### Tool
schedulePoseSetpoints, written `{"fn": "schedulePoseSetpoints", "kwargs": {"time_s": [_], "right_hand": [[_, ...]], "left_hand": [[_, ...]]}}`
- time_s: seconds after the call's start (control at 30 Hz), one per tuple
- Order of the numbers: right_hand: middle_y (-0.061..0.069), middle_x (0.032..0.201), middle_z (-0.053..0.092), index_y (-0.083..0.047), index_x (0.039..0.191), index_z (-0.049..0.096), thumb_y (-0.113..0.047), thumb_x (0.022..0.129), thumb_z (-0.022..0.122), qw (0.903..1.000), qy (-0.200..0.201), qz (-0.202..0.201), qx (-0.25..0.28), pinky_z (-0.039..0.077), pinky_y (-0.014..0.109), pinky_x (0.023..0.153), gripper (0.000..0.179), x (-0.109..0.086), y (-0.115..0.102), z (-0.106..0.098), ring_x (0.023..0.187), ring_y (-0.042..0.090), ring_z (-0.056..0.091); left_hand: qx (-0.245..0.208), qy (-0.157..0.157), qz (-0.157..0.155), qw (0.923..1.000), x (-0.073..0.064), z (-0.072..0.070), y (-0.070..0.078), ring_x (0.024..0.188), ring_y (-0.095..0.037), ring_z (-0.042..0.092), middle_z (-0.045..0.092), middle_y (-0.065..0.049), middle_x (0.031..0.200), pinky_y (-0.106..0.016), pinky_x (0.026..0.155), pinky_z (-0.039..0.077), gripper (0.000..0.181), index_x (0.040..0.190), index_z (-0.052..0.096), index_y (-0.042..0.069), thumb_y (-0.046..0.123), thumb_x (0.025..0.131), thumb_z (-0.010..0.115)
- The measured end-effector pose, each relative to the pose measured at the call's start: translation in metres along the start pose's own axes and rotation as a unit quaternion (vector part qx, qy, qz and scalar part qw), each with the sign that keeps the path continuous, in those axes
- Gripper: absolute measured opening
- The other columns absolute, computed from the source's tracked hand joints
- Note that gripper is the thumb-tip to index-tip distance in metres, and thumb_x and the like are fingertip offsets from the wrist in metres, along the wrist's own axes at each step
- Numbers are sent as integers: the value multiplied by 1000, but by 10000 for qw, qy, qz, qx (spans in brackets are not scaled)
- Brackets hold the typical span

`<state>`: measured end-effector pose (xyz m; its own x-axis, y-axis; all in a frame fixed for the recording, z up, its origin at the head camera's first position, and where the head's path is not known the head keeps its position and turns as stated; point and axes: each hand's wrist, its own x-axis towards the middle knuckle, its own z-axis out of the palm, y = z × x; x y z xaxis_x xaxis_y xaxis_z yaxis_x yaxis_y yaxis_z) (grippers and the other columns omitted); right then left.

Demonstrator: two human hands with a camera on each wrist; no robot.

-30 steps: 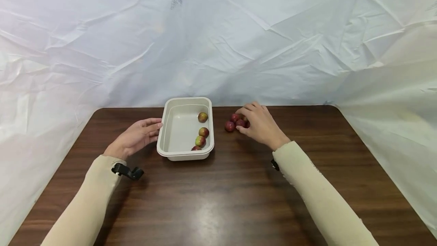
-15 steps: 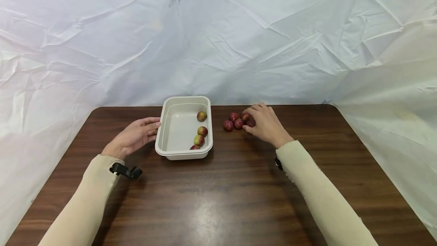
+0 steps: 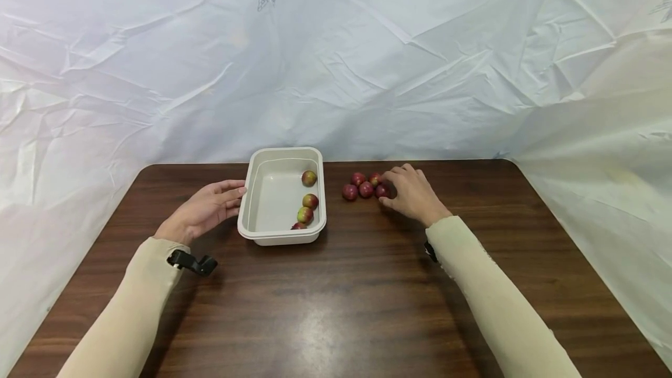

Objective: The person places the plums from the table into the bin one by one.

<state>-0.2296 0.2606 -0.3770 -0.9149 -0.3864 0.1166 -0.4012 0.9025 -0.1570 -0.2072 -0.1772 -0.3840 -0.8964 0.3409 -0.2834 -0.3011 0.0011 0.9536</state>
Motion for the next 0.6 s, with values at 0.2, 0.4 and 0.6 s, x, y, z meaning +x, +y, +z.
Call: {"fn": "schedulePoseSetpoints", "kwargs": {"time_s": [0.2,0.4,0.6], "right_hand": [[14,122,64,-10,118,65,-34,82,76,10000,-50,33,46,37,57,97,45,0,4,7,117,32,49],[11,118,66,-11,117,65,-33,83,76,9999,-73,29,88,38,56,96,42,2,4,10,116,31,50],[9,116,67,-11,117,65,-31,83,75,9998,-114,40,138,37,56,97,41,3,4,12,116,30,50]], "left_hand": [[-13,-3,0,10000,0,0,-1,123,-29,54,50,-15,135,-28,91,54,54,144,34,0,22,99,55],[-4,0,-4,10000,0,0,-1,122,-29,54,51,-15,135,-27,90,54,54,144,34,0,22,99,55],[10,14,-7,10000,1,0,-1,121,-28,54,50,-15,135,-27,90,54,54,144,34,0,22,99,55]]}}
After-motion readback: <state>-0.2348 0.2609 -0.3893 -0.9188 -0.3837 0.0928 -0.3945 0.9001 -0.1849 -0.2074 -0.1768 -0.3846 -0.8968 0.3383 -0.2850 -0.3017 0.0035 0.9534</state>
